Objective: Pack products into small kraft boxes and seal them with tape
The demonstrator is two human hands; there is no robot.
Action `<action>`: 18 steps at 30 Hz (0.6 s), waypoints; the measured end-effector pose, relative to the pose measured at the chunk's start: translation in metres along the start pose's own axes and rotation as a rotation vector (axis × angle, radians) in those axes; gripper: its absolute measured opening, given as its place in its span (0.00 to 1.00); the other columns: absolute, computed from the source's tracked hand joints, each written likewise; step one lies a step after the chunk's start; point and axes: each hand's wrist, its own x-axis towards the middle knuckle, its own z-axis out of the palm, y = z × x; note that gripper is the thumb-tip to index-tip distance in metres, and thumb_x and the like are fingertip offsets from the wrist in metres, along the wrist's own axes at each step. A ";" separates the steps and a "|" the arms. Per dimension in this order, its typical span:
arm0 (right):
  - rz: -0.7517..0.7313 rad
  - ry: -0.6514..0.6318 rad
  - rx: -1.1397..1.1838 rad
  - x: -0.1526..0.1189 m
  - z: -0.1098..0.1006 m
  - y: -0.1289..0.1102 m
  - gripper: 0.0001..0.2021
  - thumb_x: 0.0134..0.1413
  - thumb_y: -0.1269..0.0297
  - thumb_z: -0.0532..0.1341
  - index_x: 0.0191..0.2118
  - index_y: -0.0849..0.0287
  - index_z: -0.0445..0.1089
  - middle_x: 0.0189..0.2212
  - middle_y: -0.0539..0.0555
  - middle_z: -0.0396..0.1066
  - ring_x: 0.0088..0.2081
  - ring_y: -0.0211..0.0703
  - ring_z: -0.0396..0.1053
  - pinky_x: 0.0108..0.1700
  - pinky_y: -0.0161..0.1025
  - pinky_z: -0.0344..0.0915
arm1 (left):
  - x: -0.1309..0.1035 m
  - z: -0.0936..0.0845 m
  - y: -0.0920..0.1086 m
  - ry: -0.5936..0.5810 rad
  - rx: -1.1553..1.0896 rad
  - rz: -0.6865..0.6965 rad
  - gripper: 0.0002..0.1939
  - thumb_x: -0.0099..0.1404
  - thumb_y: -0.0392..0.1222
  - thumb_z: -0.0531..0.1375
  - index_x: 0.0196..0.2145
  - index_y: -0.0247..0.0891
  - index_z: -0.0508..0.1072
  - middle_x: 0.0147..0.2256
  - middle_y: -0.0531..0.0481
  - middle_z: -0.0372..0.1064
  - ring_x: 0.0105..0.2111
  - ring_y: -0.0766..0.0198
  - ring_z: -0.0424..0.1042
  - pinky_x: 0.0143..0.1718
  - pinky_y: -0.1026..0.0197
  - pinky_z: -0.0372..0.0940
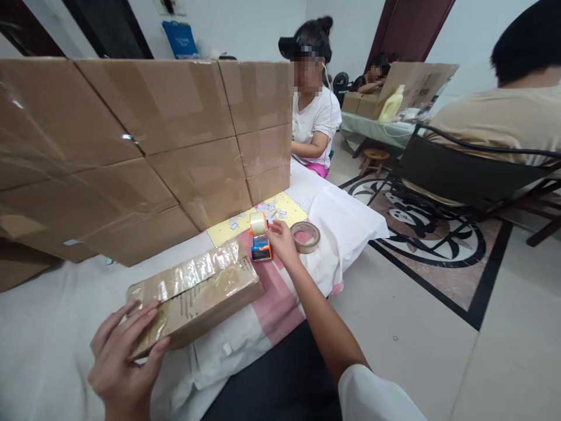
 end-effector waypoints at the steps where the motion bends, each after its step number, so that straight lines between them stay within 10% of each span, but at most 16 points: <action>1: 0.045 -0.094 0.021 0.008 0.002 0.003 0.19 0.48 0.57 0.67 0.46 0.59 0.71 0.44 0.60 0.77 0.44 0.51 0.75 0.46 0.47 0.72 | 0.000 0.000 0.002 0.007 0.018 0.004 0.22 0.58 0.42 0.68 0.51 0.43 0.76 0.46 0.41 0.78 0.57 0.41 0.70 0.62 0.34 0.56; 4: 0.042 -0.268 -0.015 0.020 0.008 0.011 0.14 0.47 0.59 0.67 0.39 0.61 0.75 0.36 0.57 0.79 0.37 0.50 0.75 0.41 0.45 0.72 | 0.004 -0.002 0.009 -0.013 0.078 0.041 0.19 0.59 0.37 0.68 0.49 0.44 0.77 0.45 0.44 0.79 0.55 0.45 0.72 0.63 0.37 0.54; 18: -0.189 -0.140 0.092 0.001 0.001 0.008 0.13 0.52 0.57 0.63 0.38 0.62 0.72 0.36 0.57 0.77 0.37 0.46 0.72 0.40 0.39 0.67 | 0.031 0.008 0.071 -0.202 0.375 0.118 0.23 0.65 0.45 0.62 0.58 0.47 0.70 0.55 0.45 0.74 0.55 0.46 0.72 0.66 0.39 0.42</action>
